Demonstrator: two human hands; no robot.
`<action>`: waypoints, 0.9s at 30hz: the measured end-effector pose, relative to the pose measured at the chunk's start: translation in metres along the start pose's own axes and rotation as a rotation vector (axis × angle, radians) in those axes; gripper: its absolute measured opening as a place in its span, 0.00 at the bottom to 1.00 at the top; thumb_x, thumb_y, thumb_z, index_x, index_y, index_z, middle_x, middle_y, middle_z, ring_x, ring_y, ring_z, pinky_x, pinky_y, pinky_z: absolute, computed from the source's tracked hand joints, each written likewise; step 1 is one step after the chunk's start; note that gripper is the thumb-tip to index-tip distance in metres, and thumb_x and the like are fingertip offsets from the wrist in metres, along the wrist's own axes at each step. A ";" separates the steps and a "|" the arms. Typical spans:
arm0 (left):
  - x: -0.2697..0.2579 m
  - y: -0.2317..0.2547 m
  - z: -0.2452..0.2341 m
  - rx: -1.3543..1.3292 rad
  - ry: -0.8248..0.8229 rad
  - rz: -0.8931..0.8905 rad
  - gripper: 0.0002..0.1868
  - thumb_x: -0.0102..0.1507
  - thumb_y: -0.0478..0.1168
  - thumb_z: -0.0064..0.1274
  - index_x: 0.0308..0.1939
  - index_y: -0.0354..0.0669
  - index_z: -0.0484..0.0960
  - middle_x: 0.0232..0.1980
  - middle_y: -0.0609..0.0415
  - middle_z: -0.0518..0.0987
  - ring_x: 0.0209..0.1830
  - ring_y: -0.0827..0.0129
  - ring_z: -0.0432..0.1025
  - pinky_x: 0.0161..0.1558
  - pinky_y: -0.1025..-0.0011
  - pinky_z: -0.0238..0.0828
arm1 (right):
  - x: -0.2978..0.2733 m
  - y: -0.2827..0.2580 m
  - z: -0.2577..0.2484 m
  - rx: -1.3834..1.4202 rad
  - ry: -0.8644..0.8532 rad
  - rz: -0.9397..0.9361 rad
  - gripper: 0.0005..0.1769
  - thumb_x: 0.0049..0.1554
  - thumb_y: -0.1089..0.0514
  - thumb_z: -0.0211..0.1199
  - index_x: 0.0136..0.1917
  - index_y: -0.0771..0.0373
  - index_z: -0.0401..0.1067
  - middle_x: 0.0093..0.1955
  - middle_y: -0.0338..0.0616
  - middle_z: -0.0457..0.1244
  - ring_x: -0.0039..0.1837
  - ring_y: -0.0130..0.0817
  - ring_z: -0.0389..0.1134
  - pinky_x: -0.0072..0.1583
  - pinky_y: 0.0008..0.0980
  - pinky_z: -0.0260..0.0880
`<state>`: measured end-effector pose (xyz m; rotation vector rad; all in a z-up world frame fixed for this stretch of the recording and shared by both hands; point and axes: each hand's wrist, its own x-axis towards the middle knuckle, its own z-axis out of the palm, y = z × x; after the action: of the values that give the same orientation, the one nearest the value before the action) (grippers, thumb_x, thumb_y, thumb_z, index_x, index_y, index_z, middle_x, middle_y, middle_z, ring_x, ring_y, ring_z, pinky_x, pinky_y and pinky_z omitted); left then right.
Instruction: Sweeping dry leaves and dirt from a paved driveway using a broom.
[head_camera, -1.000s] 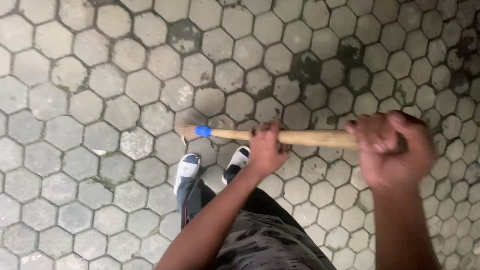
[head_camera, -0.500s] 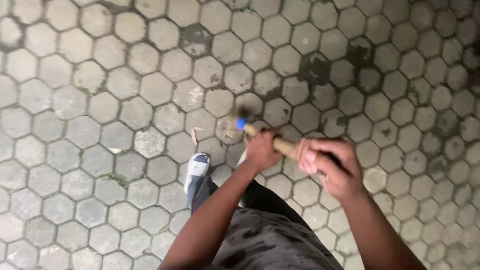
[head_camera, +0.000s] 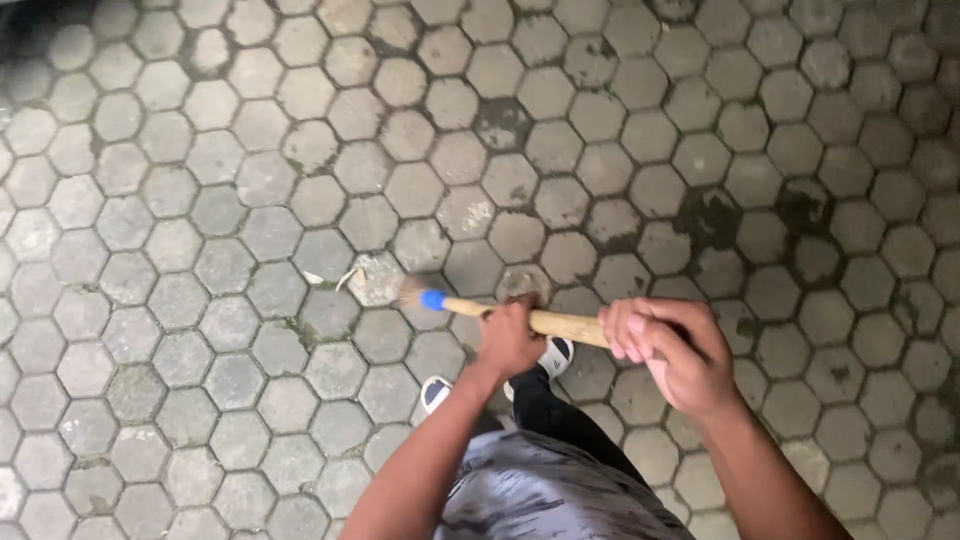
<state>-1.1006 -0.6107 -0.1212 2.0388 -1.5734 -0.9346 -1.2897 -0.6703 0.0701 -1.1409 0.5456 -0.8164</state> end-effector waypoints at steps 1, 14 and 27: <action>0.001 -0.001 -0.006 -0.003 0.020 0.002 0.27 0.53 0.44 0.58 0.57 0.49 0.79 0.52 0.44 0.80 0.55 0.47 0.74 0.58 0.39 0.62 | 0.002 -0.001 0.012 -0.007 -0.017 -0.008 0.17 0.65 0.65 0.49 0.33 0.64 0.59 0.34 0.43 0.58 0.42 0.37 0.59 0.61 0.42 0.63; -0.103 -0.189 -0.092 -0.150 0.125 -0.175 0.22 0.52 0.39 0.58 0.51 0.44 0.80 0.54 0.41 0.79 0.59 0.47 0.71 0.58 0.55 0.69 | 0.039 0.117 0.198 -0.193 -0.485 0.185 0.15 0.61 0.64 0.56 0.33 0.69 0.61 0.33 0.40 0.59 0.39 0.27 0.61 0.44 0.29 0.62; -0.096 -0.177 -0.153 -0.172 0.396 -0.079 0.24 0.54 0.37 0.59 0.55 0.48 0.82 0.57 0.45 0.79 0.64 0.48 0.68 0.68 0.54 0.67 | 0.068 0.053 0.258 -0.264 -0.510 0.002 0.16 0.63 0.64 0.53 0.32 0.66 0.63 0.33 0.38 0.59 0.41 0.29 0.63 0.64 0.33 0.66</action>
<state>-0.8840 -0.4809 -0.1074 2.0216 -1.1706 -0.6172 -1.0410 -0.5671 0.1095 -1.5284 0.2292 -0.4292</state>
